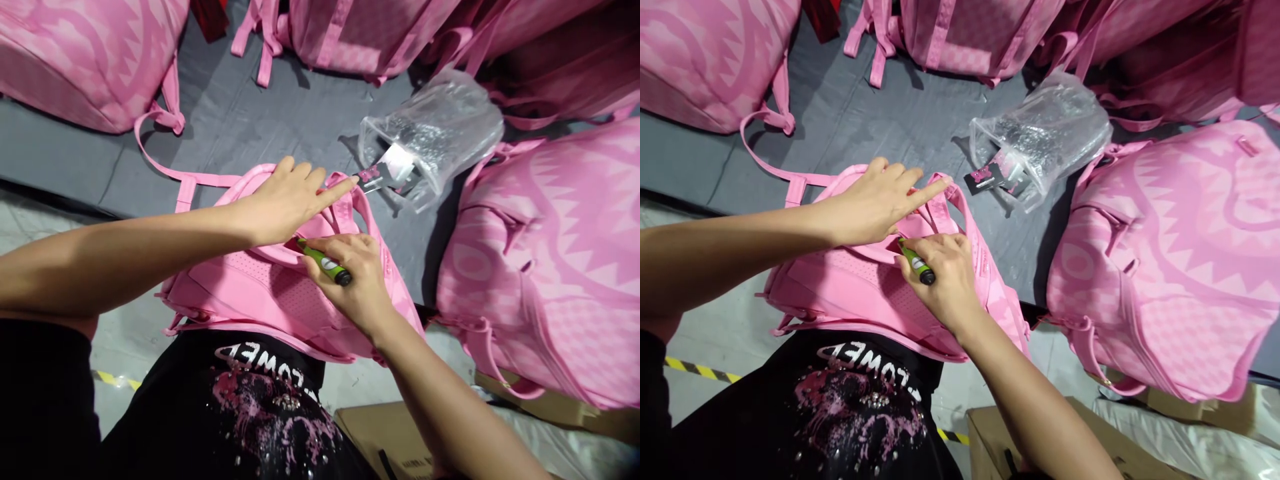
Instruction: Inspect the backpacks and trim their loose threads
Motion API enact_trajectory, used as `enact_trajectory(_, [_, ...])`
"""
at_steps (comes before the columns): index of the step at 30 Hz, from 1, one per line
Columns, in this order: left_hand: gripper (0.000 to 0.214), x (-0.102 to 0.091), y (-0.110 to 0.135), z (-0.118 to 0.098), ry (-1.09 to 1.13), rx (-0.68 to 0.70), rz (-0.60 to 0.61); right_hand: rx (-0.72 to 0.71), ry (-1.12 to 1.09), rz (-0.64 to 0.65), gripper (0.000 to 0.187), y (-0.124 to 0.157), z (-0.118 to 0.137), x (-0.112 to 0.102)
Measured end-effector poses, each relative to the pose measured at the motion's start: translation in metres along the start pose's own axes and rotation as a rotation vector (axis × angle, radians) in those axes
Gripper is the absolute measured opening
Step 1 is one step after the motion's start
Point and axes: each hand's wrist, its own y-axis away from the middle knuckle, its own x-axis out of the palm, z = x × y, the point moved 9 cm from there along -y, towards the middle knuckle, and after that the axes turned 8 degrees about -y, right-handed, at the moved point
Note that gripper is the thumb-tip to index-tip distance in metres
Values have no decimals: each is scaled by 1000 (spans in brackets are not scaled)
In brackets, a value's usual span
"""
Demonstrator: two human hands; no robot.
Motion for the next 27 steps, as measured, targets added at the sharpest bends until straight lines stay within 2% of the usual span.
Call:
enact_trajectory(9, [81,1,2,0,-20,6,6,91,10,-156,8,8,0,-2])
enact_trajectory(17, [82,0,3,-1,-91,3,60,102,3,-190,8,9,4,0])
enact_trajectory(27, [82,0,3,-3,-114,-6,68,155,27,-213,10,10,3,2])
